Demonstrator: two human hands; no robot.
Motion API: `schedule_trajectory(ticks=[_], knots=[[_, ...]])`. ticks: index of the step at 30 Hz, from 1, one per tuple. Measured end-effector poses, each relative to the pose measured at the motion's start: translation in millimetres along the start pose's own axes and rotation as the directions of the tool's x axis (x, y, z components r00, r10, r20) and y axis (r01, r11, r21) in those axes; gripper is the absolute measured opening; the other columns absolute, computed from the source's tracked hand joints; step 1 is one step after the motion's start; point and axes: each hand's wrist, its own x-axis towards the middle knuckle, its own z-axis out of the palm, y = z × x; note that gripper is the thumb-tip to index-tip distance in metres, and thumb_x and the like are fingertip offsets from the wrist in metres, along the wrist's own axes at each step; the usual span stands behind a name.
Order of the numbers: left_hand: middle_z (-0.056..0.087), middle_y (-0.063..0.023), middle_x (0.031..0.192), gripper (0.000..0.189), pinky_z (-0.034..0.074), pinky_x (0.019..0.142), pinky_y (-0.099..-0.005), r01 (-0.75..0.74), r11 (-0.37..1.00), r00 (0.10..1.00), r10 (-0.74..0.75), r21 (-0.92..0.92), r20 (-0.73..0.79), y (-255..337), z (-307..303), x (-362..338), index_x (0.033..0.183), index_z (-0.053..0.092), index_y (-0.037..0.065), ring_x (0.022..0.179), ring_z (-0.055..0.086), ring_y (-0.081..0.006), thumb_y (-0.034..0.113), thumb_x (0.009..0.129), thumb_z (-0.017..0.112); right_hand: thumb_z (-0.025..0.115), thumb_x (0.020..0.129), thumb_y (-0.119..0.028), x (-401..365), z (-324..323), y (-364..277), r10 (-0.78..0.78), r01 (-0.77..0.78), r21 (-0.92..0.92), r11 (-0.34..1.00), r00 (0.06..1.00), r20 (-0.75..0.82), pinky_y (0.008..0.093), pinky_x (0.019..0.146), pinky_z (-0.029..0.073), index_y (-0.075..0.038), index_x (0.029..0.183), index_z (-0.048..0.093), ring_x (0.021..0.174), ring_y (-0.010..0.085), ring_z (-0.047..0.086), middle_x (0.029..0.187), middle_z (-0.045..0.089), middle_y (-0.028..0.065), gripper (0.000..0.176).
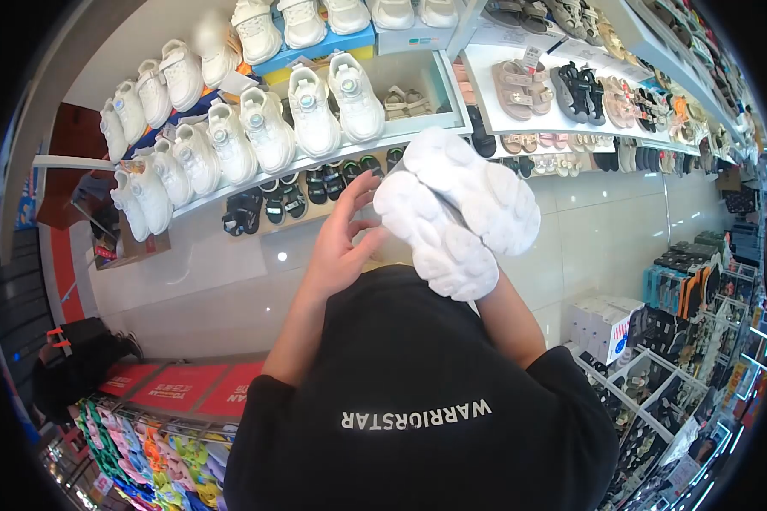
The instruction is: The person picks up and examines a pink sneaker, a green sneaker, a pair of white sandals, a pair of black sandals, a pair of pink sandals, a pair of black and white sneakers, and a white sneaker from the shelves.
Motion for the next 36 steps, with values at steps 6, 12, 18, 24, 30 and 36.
schedule_trajectory(ticks=[6, 12, 18, 24, 30, 36], knots=[[0.049, -0.0167, 0.142, 0.068, 0.043, 0.102, -0.0356, -0.105, 0.986, 0.994, 0.109, 0.133, -0.021, 8, -1, 0, 0.145, 0.039, -0.002, 0.13, 0.049, -0.0244, 0.009, 0.086, 0.07, 0.071, 0.086, -0.043, -4, 5, 13, 0.07, -0.07, -0.026, 0.997, 0.998, 0.006, 0.0357, 0.089, 0.055, 0.006, 0.132, 0.051, 0.102, 0.0219, 0.067, 0.116, 0.067, 0.0144, 0.07], [0.049, -0.0182, 0.141, 0.078, 0.038, 0.107, -0.0346, -0.179, 0.968, 0.979, 0.193, 0.174, -0.071, 27, -9, -13, 0.146, 0.035, -0.007, 0.128, 0.049, -0.0227, 0.014, 0.083, 0.075, 0.071, 0.086, -0.042, -2, 9, 21, 0.142, -0.142, -0.1, 0.985, 0.99, -0.007, 0.0358, 0.089, 0.054, 0.006, 0.133, 0.05, 0.103, 0.0219, 0.067, 0.117, 0.067, 0.0142, 0.07], [0.056, -0.0209, 0.133, 0.077, 0.044, 0.101, -0.0356, -0.234, 0.959, 0.94, 0.266, 0.161, -0.215, 33, -14, -21, 0.143, 0.039, -0.008, 0.121, 0.056, -0.0243, 0.016, 0.08, 0.077, 0.071, 0.086, -0.041, 9, 12, 27, 0.198, -0.198, -0.182, 0.963, 0.98, -0.021, 0.0359, 0.09, 0.054, 0.006, 0.134, 0.049, 0.103, 0.0219, 0.067, 0.118, 0.066, 0.014, 0.07], [0.061, -0.0193, 0.126, 0.068, 0.046, 0.097, -0.0344, -0.201, 0.962, 0.931, 0.245, 0.183, -0.27, 38, -24, -25, 0.139, 0.045, -0.008, 0.114, 0.06, -0.0221, 0.016, 0.083, 0.074, 0.071, 0.086, -0.041, 16, 15, 32, 0.236, -0.238, -0.219, 0.946, 0.971, -0.031, 0.036, 0.09, 0.054, 0.005, 0.134, 0.049, 0.104, 0.0219, 0.066, 0.118, 0.066, 0.0138, 0.071], [0.064, -0.015, 0.12, 0.061, 0.048, 0.093, -0.0311, -0.204, 0.978, 0.939, 0.21, 0.051, -0.271, 39, -24, -19, 0.138, 0.047, -0.006, 0.108, 0.06, -0.0173, 0.015, 0.086, 0.072, 0.071, 0.086, -0.04, 20, 17, 32, 0.241, -0.246, -0.242, 0.939, 0.969, -0.048, 0.0361, 0.091, 0.054, 0.005, 0.135, 0.048, 0.105, 0.0219, 0.066, 0.119, 0.065, 0.0136, 0.071], [0.064, -0.0135, 0.118, 0.057, 0.048, 0.092, -0.0302, -0.201, 0.98, 0.948, 0.198, 0.012, -0.25, 40, -22, -13, 0.137, 0.048, -0.006, 0.107, 0.06, -0.0159, 0.013, 0.088, 0.069, 0.071, 0.085, -0.039, 20, 18, 30, 0.239, -0.245, -0.25, 0.937, 0.969, -0.057, 0.0362, 0.091, 0.053, 0.005, 0.136, 0.047, 0.105, 0.0218, 0.066, 0.12, 0.065, 0.0134, 0.071]])
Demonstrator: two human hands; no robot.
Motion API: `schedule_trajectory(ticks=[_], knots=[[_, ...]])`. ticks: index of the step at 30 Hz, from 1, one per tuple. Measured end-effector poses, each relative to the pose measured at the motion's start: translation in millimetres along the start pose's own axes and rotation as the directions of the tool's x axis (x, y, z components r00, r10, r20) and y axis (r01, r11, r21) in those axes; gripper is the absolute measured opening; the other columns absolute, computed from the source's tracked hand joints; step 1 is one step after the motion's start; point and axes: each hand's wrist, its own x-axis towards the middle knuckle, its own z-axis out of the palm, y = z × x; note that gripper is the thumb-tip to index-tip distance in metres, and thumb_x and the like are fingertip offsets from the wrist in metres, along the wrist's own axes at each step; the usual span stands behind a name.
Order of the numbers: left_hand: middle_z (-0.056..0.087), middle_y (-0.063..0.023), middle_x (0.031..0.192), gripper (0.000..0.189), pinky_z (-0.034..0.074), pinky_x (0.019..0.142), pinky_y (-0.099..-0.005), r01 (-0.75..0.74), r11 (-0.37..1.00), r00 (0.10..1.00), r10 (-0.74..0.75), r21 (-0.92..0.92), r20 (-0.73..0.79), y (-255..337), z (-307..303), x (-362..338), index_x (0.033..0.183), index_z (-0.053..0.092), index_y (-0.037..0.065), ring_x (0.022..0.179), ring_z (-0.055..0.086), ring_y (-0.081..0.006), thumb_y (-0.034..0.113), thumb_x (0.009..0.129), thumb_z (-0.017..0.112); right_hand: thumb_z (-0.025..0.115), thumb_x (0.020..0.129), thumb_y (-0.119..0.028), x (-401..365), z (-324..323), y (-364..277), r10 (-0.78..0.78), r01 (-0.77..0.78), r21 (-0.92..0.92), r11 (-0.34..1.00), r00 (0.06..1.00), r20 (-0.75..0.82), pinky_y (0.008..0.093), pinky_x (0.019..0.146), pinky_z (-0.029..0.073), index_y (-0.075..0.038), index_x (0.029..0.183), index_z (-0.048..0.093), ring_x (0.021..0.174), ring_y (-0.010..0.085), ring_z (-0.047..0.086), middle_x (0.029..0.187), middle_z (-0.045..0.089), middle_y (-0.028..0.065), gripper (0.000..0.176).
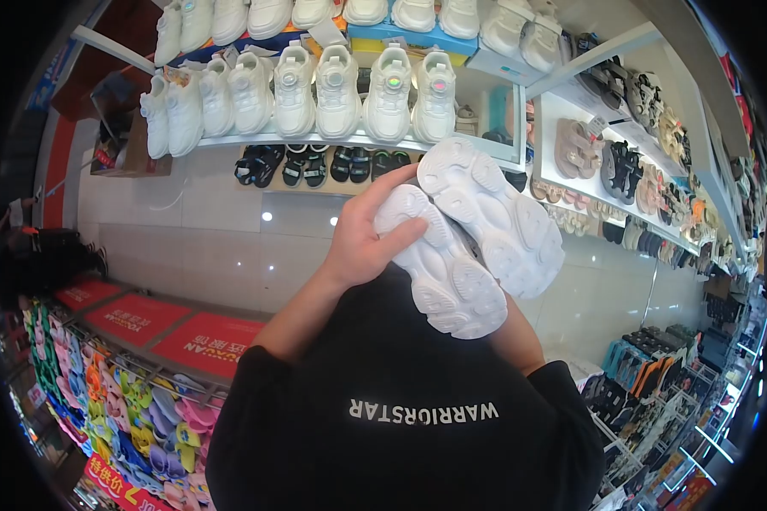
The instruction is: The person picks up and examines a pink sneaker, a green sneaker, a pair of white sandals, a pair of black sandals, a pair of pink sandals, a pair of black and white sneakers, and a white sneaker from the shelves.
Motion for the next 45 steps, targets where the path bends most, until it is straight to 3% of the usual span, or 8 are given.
schedule_trajectory(ticks=[31, 34, 36, 38, 40, 42, 43, 45], knots=[[0.064, -0.0138, 0.119, 0.055, 0.047, 0.094, -0.0317, 0.015, 1.0, 0.999, -0.015, 0.02, 0.029, 14, 13, -33, 0.136, 0.049, -0.006, 0.107, 0.06, -0.0163, 0.012, 0.088, 0.069, 0.071, 0.085, -0.036, -21, 4, 1, -0.011, 0.015, -0.071, 0.997, 0.998, 0.057, 0.0367, 0.094, 0.052, 0.003, 0.14, 0.043, 0.108, 0.0218, 0.065, 0.123, 0.063, 0.0123, 0.074], [0.057, -0.0184, 0.132, 0.062, 0.043, 0.101, -0.0327, -0.036, 0.998, 0.998, 0.034, 0.053, 0.048, 3, 11, -37, 0.143, 0.042, -0.006, 0.121, 0.054, -0.021, 0.013, 0.089, 0.068, 0.071, 0.085, -0.036, -21, 7, -4, -0.022, 0.03, -0.111, 0.993, 0.997, 0.073, 0.0367, 0.094, 0.052, 0.003, 0.141, 0.042, 0.109, 0.0218, 0.064, 0.124, 0.063, 0.0122, 0.074], [0.041, -0.0222, 0.149, 0.074, 0.035, 0.109, -0.038, -0.037, 0.999, 0.995, 0.034, -0.027, -0.093, -9, 15, -39, 0.151, 0.027, -0.004, 0.137, 0.041, -0.0277, 0.015, 0.091, 0.066, 0.071, 0.085, -0.036, -19, 9, -13, -0.043, 0.057, -0.181, 0.982, 0.996, 0.084, 0.0368, 0.095, 0.052, 0.003, 0.141, 0.042, 0.109, 0.0218, 0.064, 0.124, 0.063, 0.0121, 0.074], [0.026, -0.023, 0.158, 0.08, 0.029, 0.113, -0.0453, 0.059, 0.998, 0.998, -0.058, 0.011, -0.029, -15, 7, -45, 0.155, 0.012, -0.001, 0.146, 0.027, -0.0327, 0.018, 0.095, 0.06, 0.071, 0.085, -0.035, -13, 17, -29, -0.072, 0.1, -0.306, 0.947, 0.992, 0.102, 0.0368, 0.095, 0.052, 0.002, 0.141, 0.042, 0.109, 0.0218, 0.064, 0.124, 0.063, 0.012, 0.074], [0.022, -0.0225, 0.159, 0.08, 0.027, 0.114, -0.0511, 0.148, 0.94, 0.989, -0.134, -0.307, 0.066, -25, 6, -51, 0.156, 0.008, 0.0, 0.147, 0.025, -0.0342, 0.031, 0.099, 0.056, 0.071, 0.084, -0.035, -7, 25, -42, -0.095, 0.13, -0.37, 0.92, 0.989, 0.111, 0.0368, 0.095, 0.052, 0.002, 0.141, 0.041, 0.109, 0.0218, 0.064, 0.124, 0.063, 0.012, 0.074], [0.024, -0.0171, 0.159, 0.086, 0.028, 0.116, -0.0458, 0.205, 0.774, 0.968, -0.069, -0.599, 0.241, -27, 9, -53, 0.156, 0.011, 0.0, 0.146, 0.028, -0.0295, 0.053, 0.099, 0.048, 0.079, 0.076, -0.045, 8, 39, -61, -0.091, 0.196, -0.943, 0.268, 0.98, 0.178, 0.0369, 0.083, 0.054, -0.001, 0.116, 0.066, 0.096, 0.0239, 0.069, 0.104, 0.072, 0.0112, 0.061], [0.028, -0.0162, 0.157, 0.083, 0.029, 0.115, -0.0454, 0.264, 0.712, 0.954, -0.092, -0.651, 0.287, -33, 7, -56, 0.155, 0.014, 0.0, 0.145, 0.031, -0.0286, 0.053, 0.099, 0.047, 0.079, 0.076, -0.045, 9, 47, -63, -0.104, 0.195, -0.943, 0.27, 0.979, 0.173, 0.0369, 0.083, 0.054, -0.001, 0.116, 0.066, 0.096, 0.0239, 0.069, 0.104, 0.072, 0.0112, 0.061], [0.031, -0.0153, 0.156, 0.081, 0.03, 0.115, -0.0451, 0.328, 0.643, 0.933, -0.109, -0.691, 0.342, -44, 2, -58, 0.154, 0.017, 0.0, 0.143, 0.033, -0.0277, 0.053, 0.1, 0.047, 0.08, 0.072, -0.048, 15, 62, -56, -0.17, 0.08, -0.974, -0.21, 0.978, 0.117, 0.04, 0.08, 0.051, 0.0, 0.099, 0.071, 0.086, 0.0279, 0.07, 0.087, 0.072, 0.0136, 0.055]])
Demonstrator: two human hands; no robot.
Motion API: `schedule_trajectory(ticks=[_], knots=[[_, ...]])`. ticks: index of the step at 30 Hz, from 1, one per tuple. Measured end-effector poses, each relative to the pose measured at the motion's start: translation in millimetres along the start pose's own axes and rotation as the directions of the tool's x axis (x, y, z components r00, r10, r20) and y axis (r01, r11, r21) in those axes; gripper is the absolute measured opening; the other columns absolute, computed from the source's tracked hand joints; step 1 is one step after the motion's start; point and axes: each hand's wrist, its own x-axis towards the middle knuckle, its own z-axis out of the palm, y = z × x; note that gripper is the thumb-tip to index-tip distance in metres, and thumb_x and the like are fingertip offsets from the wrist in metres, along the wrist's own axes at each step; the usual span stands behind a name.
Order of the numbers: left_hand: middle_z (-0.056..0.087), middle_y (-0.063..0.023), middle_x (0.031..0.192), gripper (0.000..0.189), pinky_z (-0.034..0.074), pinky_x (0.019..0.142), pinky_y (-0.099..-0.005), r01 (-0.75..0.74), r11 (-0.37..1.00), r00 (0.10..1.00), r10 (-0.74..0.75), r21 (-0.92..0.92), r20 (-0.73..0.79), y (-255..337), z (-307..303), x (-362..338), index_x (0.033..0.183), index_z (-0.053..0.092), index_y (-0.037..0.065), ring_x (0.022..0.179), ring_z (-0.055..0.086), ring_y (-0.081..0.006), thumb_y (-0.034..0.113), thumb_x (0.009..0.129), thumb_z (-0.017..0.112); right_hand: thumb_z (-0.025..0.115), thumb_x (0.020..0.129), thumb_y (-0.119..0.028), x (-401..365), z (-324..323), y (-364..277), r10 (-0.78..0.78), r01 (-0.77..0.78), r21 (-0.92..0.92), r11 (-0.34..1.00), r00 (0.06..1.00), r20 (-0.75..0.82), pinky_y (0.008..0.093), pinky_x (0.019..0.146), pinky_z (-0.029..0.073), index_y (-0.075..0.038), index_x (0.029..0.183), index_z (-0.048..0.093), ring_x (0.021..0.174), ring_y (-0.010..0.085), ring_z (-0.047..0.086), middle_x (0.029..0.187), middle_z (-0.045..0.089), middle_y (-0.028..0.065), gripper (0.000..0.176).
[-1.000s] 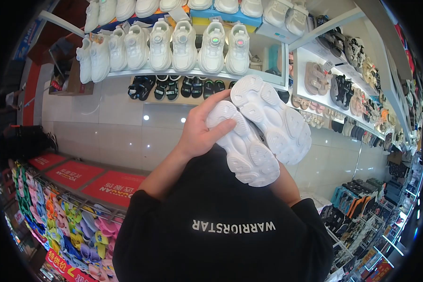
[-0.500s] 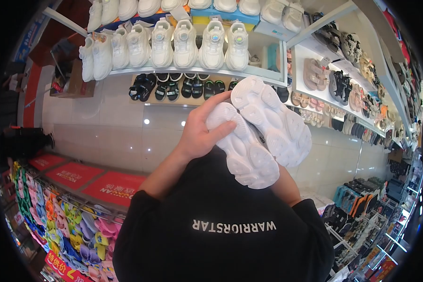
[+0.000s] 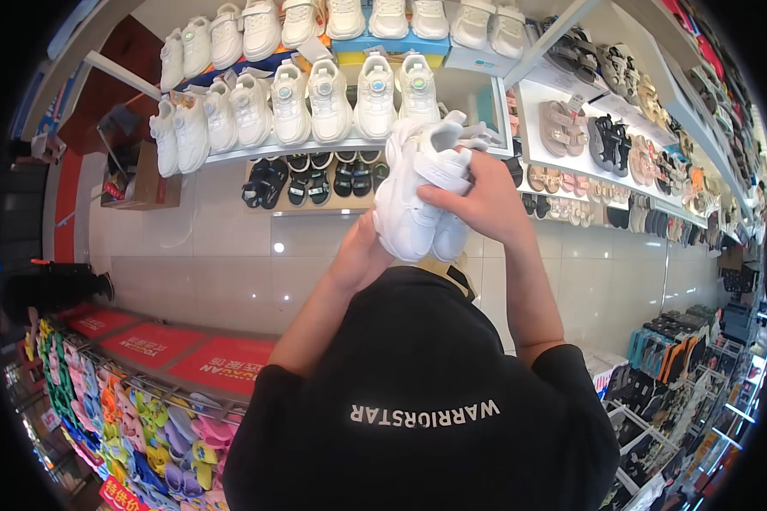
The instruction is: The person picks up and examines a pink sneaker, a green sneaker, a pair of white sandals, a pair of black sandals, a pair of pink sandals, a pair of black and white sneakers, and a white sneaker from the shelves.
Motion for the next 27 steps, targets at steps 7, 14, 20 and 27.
schedule_trajectory(ticks=[7, 14, 20, 27], knots=[[0.051, -0.0125, 0.138, 0.05, 0.046, 0.104, -0.0427, 0.188, 0.98, 0.947, -0.163, 0.065, -0.277, 2, -1, 6, 0.144, 0.036, -0.001, 0.126, 0.054, -0.0247, 0.027, 0.104, 0.047, 0.078, 0.069, -0.055, -2, 12, 11, 0.067, -0.073, -0.111, 0.991, 0.996, -0.062, 0.0453, 0.08, 0.048, -0.001, 0.092, 0.072, 0.084, 0.0335, 0.068, 0.085, 0.071, 0.016, 0.059], [0.053, -0.0142, 0.136, 0.045, 0.052, 0.098, -0.0501, 0.277, 0.959, 0.929, -0.251, 0.062, -0.273, -11, 2, 20, 0.142, 0.04, -0.002, 0.122, 0.057, -0.0269, 0.022, 0.104, 0.048, 0.076, 0.07, -0.056, -4, 1, 28, 0.164, -0.17, -0.199, 0.965, 0.985, -0.047, 0.0459, 0.082, 0.047, -0.001, 0.094, 0.072, 0.088, 0.0341, 0.067, 0.089, 0.071, 0.0182, 0.06], [0.047, -0.0145, 0.143, 0.048, 0.043, 0.106, -0.0567, 0.3, 0.941, 0.916, -0.33, -0.156, -0.229, -50, -18, 64, 0.145, 0.036, 0.002, 0.13, 0.049, -0.0305, 0.028, 0.105, 0.043, 0.071, 0.069, -0.063, 13, -7, 81, 0.218, -0.207, -0.362, 0.909, 0.976, -0.012, 0.0505, 0.086, 0.045, -0.005, 0.105, 0.071, 0.096, 0.0331, 0.067, 0.095, 0.072, 0.0165, 0.068], [0.051, -0.0142, 0.14, 0.051, 0.044, 0.105, -0.0503, 0.258, 0.951, 0.915, -0.297, -0.171, -0.272, -112, -60, 149, 0.144, 0.037, 0.003, 0.131, 0.049, -0.0336, 0.036, 0.105, 0.04, 0.064, 0.069, -0.07, 88, -46, 140, 0.198, -0.132, -0.652, 0.747, 0.98, 0.028, 0.0503, 0.096, 0.042, -0.007, 0.115, 0.069, 0.104, 0.037, 0.065, 0.107, 0.071, 0.0193, 0.078]])
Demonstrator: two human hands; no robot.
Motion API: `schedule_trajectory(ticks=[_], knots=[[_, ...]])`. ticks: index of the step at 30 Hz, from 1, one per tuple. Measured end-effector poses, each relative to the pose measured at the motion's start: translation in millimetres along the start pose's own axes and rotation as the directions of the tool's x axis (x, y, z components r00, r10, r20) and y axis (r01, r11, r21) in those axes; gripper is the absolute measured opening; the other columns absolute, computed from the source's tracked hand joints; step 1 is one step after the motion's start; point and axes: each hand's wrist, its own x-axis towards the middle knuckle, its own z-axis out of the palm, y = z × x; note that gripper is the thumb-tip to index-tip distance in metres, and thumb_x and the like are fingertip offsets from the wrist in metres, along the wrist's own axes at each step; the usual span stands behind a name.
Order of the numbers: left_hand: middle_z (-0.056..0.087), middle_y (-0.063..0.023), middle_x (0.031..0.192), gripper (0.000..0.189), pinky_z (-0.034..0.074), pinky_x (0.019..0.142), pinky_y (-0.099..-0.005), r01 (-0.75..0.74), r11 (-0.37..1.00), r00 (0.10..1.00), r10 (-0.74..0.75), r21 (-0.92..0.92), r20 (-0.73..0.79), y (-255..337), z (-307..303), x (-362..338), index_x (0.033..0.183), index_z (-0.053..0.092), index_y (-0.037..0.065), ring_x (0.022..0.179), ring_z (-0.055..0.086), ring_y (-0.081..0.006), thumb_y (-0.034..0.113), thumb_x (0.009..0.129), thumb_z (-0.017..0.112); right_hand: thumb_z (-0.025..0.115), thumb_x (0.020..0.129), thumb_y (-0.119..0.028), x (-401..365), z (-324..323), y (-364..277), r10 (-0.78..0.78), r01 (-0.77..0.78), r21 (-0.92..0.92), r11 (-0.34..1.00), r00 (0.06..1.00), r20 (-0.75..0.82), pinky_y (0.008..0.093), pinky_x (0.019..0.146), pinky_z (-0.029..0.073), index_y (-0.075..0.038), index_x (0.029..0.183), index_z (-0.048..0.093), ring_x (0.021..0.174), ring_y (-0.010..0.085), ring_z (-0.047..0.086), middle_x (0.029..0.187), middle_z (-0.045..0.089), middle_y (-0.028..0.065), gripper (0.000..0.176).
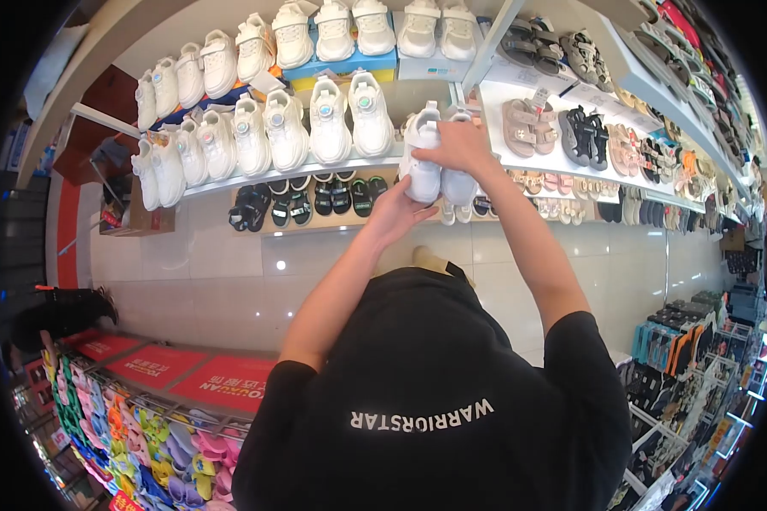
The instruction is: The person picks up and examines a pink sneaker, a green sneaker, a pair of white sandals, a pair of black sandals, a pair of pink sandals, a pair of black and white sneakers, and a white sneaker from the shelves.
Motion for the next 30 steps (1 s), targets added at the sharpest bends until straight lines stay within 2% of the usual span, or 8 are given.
schedule_trajectory(ticks=[3, 8, 10, 11, 16, 22, 24, 30], knots=[[0.05, -0.0164, 0.139, 0.052, 0.045, 0.103, -0.0471, -0.067, 0.997, 0.996, 0.069, 0.035, -0.053, 3, 12, 17, 0.144, 0.036, 0.0, 0.129, 0.05, -0.034, 0.034, 0.105, 0.042, 0.07, 0.066, -0.065, 36, -6, 16, -0.04, 0.039, -0.051, 0.998, 0.999, -0.023, 0.0558, 0.092, 0.043, -0.011, 0.105, 0.073, 0.107, 0.0346, 0.064, 0.108, 0.071, 0.0161, 0.067], [0.046, -0.0191, 0.142, 0.054, 0.046, 0.102, -0.0464, -0.169, 0.979, 0.977, 0.182, 0.118, -0.113, 9, 17, 25, 0.143, 0.035, -0.002, 0.129, 0.05, -0.0339, 0.034, 0.104, 0.045, 0.069, 0.067, -0.066, 77, -11, 23, -0.093, 0.094, -0.105, 0.99, 0.996, 0.014, 0.0593, 0.096, 0.039, -0.012, 0.111, 0.071, 0.11, 0.0356, 0.063, 0.113, 0.07, 0.0165, 0.07], [0.042, -0.0211, 0.145, 0.059, 0.047, 0.101, -0.0469, -0.2, 0.974, 0.952, 0.219, 0.105, -0.213, 8, 20, 25, 0.146, 0.029, -0.003, 0.129, 0.049, -0.0351, 0.032, 0.103, 0.049, 0.068, 0.068, -0.067, 92, -10, 26, -0.108, 0.113, -0.11, 0.987, 0.993, 0.047, 0.0589, 0.099, 0.038, -0.01, 0.115, 0.07, 0.111, 0.0352, 0.064, 0.115, 0.069, 0.0174, 0.074], [0.042, -0.0211, 0.145, 0.059, 0.047, 0.101, -0.0469, -0.215, 0.971, 0.948, 0.233, 0.105, -0.219, 8, 22, 26, 0.146, 0.029, -0.003, 0.129, 0.049, -0.0351, 0.032, 0.103, 0.049, 0.069, 0.068, -0.067, 99, -8, 27, -0.096, 0.101, -0.103, 0.99, 0.994, 0.054, 0.0593, 0.098, 0.039, -0.01, 0.116, 0.069, 0.112, 0.0352, 0.063, 0.116, 0.069, 0.0171, 0.074], [0.039, -0.0232, 0.146, 0.078, 0.05, 0.098, -0.0477, -0.324, 0.923, 0.882, 0.374, 0.207, -0.288, 1, 24, 37, 0.154, 0.006, -0.001, 0.126, 0.052, -0.036, 0.025, 0.1, 0.055, 0.07, 0.067, -0.066, 116, 4, 36, -0.112, 0.12, -0.093, 0.988, 0.99, 0.081, 0.0587, 0.097, 0.04, -0.011, 0.117, 0.069, 0.112, 0.0351, 0.063, 0.118, 0.069, 0.0167, 0.074], [0.043, -0.0223, 0.144, 0.074, 0.048, 0.099, -0.0481, -0.231, 0.942, 0.916, 0.295, 0.242, -0.271, -2, 25, 48, 0.157, 0.007, 0.01, 0.124, 0.054, -0.0345, 0.027, 0.102, 0.053, 0.07, 0.067, -0.064, 121, 8, 43, -0.066, 0.07, -0.04, 0.997, 0.993, 0.093, 0.0611, 0.096, 0.039, -0.01, 0.115, 0.069, 0.111, 0.0358, 0.063, 0.115, 0.07, 0.0162, 0.072], [0.045, -0.0218, 0.143, 0.073, 0.048, 0.099, -0.0479, -0.225, 0.939, 0.915, 0.295, 0.26, -0.275, -4, 27, 51, 0.158, 0.008, 0.011, 0.123, 0.054, -0.0341, 0.027, 0.102, 0.053, 0.07, 0.068, -0.061, 122, 6, 45, -0.035, 0.037, -0.013, 0.999, 0.993, 0.116, 0.0641, 0.101, 0.036, -0.01, 0.11, 0.073, 0.112, 0.0368, 0.063, 0.117, 0.07, 0.0155, 0.066], [0.048, -0.0208, 0.141, 0.073, 0.048, 0.099, -0.0477, -0.209, 0.939, 0.912, 0.288, 0.274, -0.291, -9, 32, 54, 0.158, 0.009, 0.012, 0.123, 0.055, -0.0334, 0.027, 0.102, 0.053, 0.072, 0.068, -0.059, 125, 2, 48, -0.054, 0.057, -0.017, 0.998, 0.988, 0.146, 0.0655, 0.104, 0.034, -0.01, 0.112, 0.073, 0.114, 0.037, 0.062, 0.118, 0.069, 0.0153, 0.065]])
